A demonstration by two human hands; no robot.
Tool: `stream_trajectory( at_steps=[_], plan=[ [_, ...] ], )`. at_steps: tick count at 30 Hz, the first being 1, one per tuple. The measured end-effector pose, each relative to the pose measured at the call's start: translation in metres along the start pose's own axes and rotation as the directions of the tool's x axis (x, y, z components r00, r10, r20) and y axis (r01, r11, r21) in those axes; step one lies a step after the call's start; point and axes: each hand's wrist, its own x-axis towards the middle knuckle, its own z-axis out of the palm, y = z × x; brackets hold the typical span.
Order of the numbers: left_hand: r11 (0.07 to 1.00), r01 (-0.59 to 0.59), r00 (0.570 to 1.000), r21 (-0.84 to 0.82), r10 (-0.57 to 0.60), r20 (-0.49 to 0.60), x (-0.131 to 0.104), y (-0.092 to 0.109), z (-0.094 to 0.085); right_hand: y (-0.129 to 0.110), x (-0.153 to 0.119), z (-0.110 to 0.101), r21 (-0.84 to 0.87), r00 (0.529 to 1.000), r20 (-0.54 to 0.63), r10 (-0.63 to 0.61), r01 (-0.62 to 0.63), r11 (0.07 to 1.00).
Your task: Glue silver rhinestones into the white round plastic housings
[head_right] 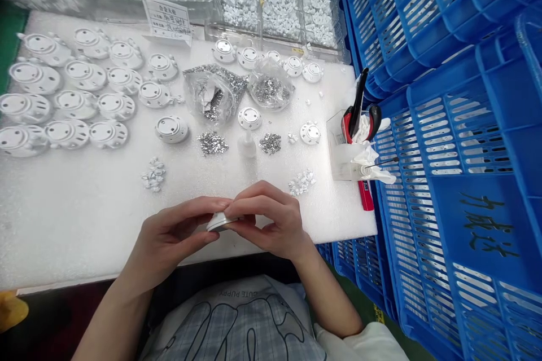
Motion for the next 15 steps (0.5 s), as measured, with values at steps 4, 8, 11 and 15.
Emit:
stream_trajectory(
  at_steps=[4, 8, 11, 15],
  plan=[
    [0.998, 0.022, 0.999, 0.061, -0.02, -0.031, 0.0002, -0.0003, 0.0, -0.0015, 0.0014, 0.0004, -0.04, 0.999, 0.007, -0.037, 0.037, 0.999],
    [0.998, 0.065, 0.997, 0.026, -0.063, -0.045, 0.0004, -0.0001, 0.0014, -0.002, 0.0027, 0.0007, -0.038, 0.998, -0.003, -0.055, 0.055, 0.998],
    [0.996, 0.08, 0.995, -0.04, -0.082, -0.061, 0.0002, 0.0007, 0.0024, -0.0019, 0.0031, 0.0008, -0.042, 0.999, 0.007, -0.052, 0.052, 0.998],
    [0.992, 0.075, 0.997, -0.104, -0.076, -0.009, 0.0017, 0.0012, 0.0011, -0.0013, 0.0013, 0.001, -0.029, 0.999, 0.013, -0.04, 0.04, 0.999]
  ],
)
